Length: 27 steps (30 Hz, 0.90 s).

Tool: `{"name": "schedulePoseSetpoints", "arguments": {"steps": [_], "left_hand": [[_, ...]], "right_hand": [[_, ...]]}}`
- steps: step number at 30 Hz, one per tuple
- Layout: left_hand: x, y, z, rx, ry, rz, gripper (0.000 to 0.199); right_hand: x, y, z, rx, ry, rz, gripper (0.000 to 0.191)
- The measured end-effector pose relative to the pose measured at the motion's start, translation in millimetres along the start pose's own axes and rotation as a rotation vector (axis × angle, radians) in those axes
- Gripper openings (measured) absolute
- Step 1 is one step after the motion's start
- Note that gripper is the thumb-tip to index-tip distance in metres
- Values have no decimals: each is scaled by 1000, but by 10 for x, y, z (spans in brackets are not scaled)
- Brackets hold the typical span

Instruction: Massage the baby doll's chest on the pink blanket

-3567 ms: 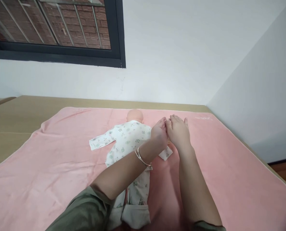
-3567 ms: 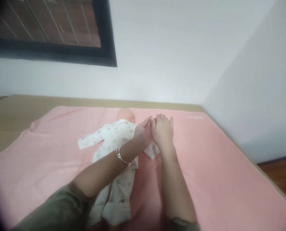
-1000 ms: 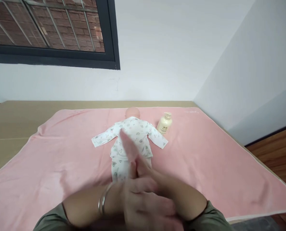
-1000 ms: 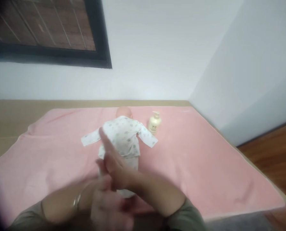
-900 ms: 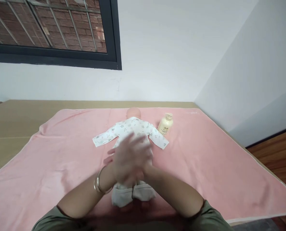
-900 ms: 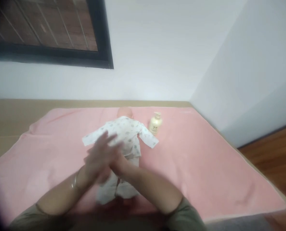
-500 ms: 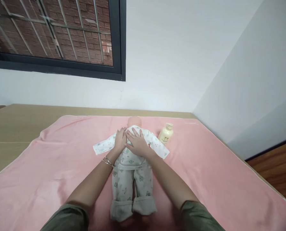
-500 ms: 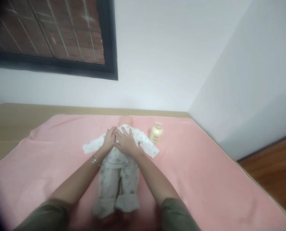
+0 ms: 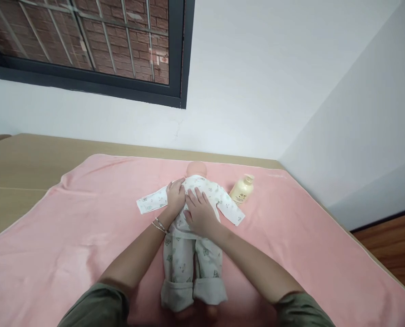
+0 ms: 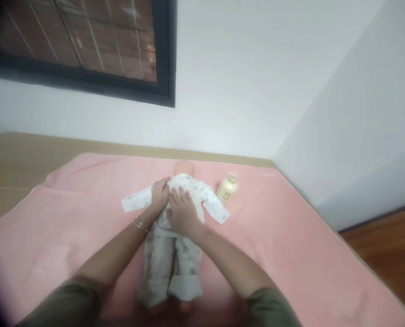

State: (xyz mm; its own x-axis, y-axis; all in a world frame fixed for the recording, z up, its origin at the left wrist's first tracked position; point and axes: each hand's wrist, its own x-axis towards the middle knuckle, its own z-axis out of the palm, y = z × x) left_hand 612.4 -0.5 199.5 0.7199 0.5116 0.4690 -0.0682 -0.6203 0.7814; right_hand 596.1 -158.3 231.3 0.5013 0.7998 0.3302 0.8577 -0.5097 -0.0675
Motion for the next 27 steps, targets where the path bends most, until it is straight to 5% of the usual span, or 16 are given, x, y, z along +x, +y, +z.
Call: {"name": "schedulePoseSetpoints", "arguments": {"steps": [3,6,11,15,19,23,27], "left_hand": [[-18,-3,-19,-80,40,-28,42],[-16,23,-36,-263,119,-136,36],[60,122,-55,-861,334,-550,39],[73,142,-22,-996,397,-565,36],[62,132,2,-937,402,-510,27],[113,178,-46,-959,430,-643,20],[141,228,-73,-907,442,-662,15]], "right_hand": [[325,351,-118,102,-150,-100,46],[439,642,-147,155,-100,128,54],[136,336,-41,73,-20,417,67],[22,-18,-54,-11,-22,101,57],[303,182,-159,32,-148,-109,45],[585,594,-204,88,-169,208,53],[516,503,-136,26,-125,564,68]]}}
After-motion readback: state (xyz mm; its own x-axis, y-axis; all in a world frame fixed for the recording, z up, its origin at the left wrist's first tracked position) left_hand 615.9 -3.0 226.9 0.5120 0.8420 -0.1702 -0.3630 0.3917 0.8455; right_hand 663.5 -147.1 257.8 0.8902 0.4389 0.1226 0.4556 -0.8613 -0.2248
